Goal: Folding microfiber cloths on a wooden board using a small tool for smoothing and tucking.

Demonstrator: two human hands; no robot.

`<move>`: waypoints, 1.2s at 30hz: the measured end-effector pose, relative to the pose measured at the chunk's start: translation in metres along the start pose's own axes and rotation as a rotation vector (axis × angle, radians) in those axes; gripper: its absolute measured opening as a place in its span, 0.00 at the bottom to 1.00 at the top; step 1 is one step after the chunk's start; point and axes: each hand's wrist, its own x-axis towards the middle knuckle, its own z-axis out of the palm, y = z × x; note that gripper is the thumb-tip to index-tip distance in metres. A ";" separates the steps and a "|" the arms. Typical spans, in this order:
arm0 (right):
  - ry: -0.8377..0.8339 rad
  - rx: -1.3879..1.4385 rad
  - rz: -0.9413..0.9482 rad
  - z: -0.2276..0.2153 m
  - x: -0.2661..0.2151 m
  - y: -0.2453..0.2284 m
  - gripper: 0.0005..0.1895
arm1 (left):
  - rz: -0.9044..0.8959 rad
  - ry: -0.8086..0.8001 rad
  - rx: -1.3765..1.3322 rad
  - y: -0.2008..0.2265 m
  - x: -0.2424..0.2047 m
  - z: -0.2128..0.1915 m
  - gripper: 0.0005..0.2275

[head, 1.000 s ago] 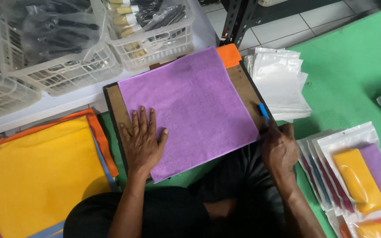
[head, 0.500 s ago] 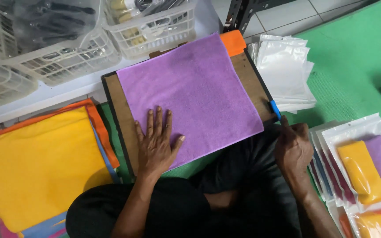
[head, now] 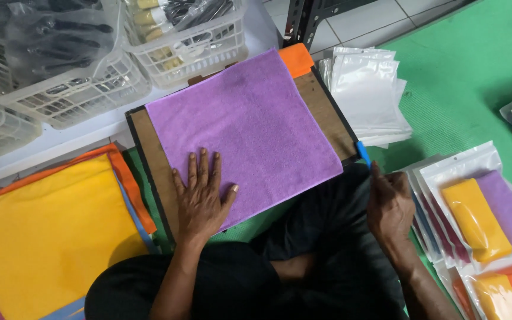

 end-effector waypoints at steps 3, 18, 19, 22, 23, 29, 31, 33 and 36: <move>-0.051 0.251 -0.078 -0.010 -0.017 -0.026 0.26 | -0.011 -0.007 0.015 0.001 0.000 0.000 0.35; -0.636 0.694 -0.657 -0.016 0.076 -0.183 0.17 | -0.039 0.209 -0.117 0.017 -0.090 0.000 0.41; -0.628 0.681 -0.826 -0.009 0.081 -0.200 0.21 | -0.041 0.225 -0.167 0.017 -0.091 -0.004 0.37; -0.611 0.628 -1.105 0.015 0.113 -0.249 0.27 | -0.061 0.247 -0.200 0.016 -0.086 -0.005 0.36; -0.609 0.595 -1.197 0.023 0.124 -0.262 0.29 | -0.070 0.234 -0.183 0.017 -0.085 -0.003 0.38; -0.498 0.561 -0.918 0.093 0.191 -0.340 0.10 | -0.091 0.198 -0.195 0.017 -0.082 0.012 0.43; -0.356 0.359 -0.958 0.123 0.204 -0.364 0.14 | -0.080 0.167 -0.199 0.016 -0.083 0.014 0.43; -0.210 0.153 -0.974 0.126 0.213 -0.371 0.28 | -0.051 0.138 -0.197 0.012 -0.082 0.014 0.44; -0.457 0.480 -0.789 0.091 0.200 -0.362 0.20 | -0.099 0.121 -0.253 0.015 -0.080 0.010 0.41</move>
